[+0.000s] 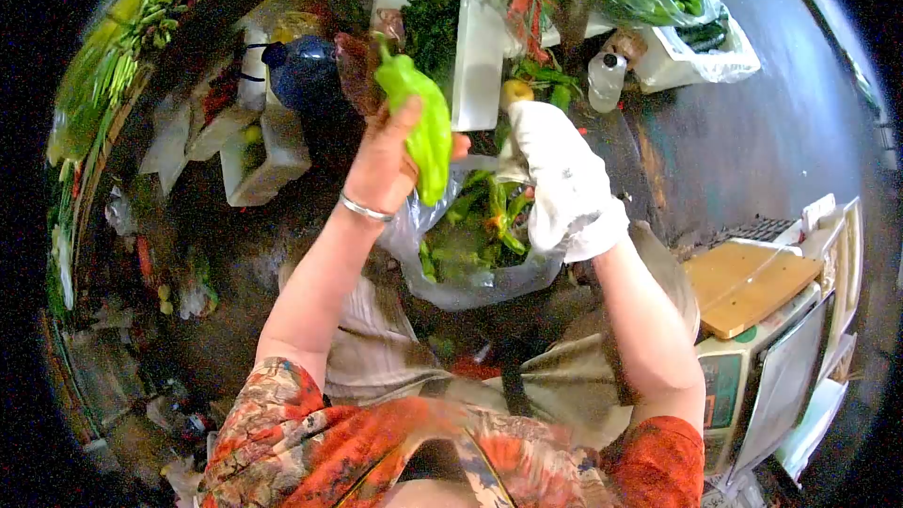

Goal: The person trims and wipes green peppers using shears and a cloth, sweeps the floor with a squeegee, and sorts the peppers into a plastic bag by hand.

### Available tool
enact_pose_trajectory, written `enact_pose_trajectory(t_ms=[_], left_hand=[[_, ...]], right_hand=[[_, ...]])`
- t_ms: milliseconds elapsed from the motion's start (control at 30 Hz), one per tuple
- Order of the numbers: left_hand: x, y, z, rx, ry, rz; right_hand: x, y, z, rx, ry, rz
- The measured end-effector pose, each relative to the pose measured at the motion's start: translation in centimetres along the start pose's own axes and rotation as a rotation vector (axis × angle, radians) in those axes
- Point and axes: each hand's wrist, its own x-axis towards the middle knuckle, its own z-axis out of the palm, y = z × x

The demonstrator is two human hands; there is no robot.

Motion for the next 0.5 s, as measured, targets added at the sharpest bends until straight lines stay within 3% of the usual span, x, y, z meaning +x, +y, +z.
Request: enact_pose_trajectory(t_ms=[100,200,300,433,500], left_hand=[[-0.8,-0.1,1.5,0.307,-0.07,0.103],[-0.9,-0.5,2.2,0.473,-0.143,0.296],[-0.7,-0.9,1.4,0.63,-0.075,0.232],[-0.4,-1.5,0.9,0.835,-0.043,0.358],[-0.3,-1.9,0.8,0.785,-0.057,0.35]], right_hand=[[0.4,-0.5,-0.2,-0.123,0.041,-0.008],[1.0,-1.4,-0.7,-0.051,-0.001,0.036],[2.0,-1.7,-0.9,0.052,0.012,-0.033],[1.4,-0.6,0.2,0.052,-0.01,-0.013],[0.9,0.0,1.0,0.1,0.016,0.013]])
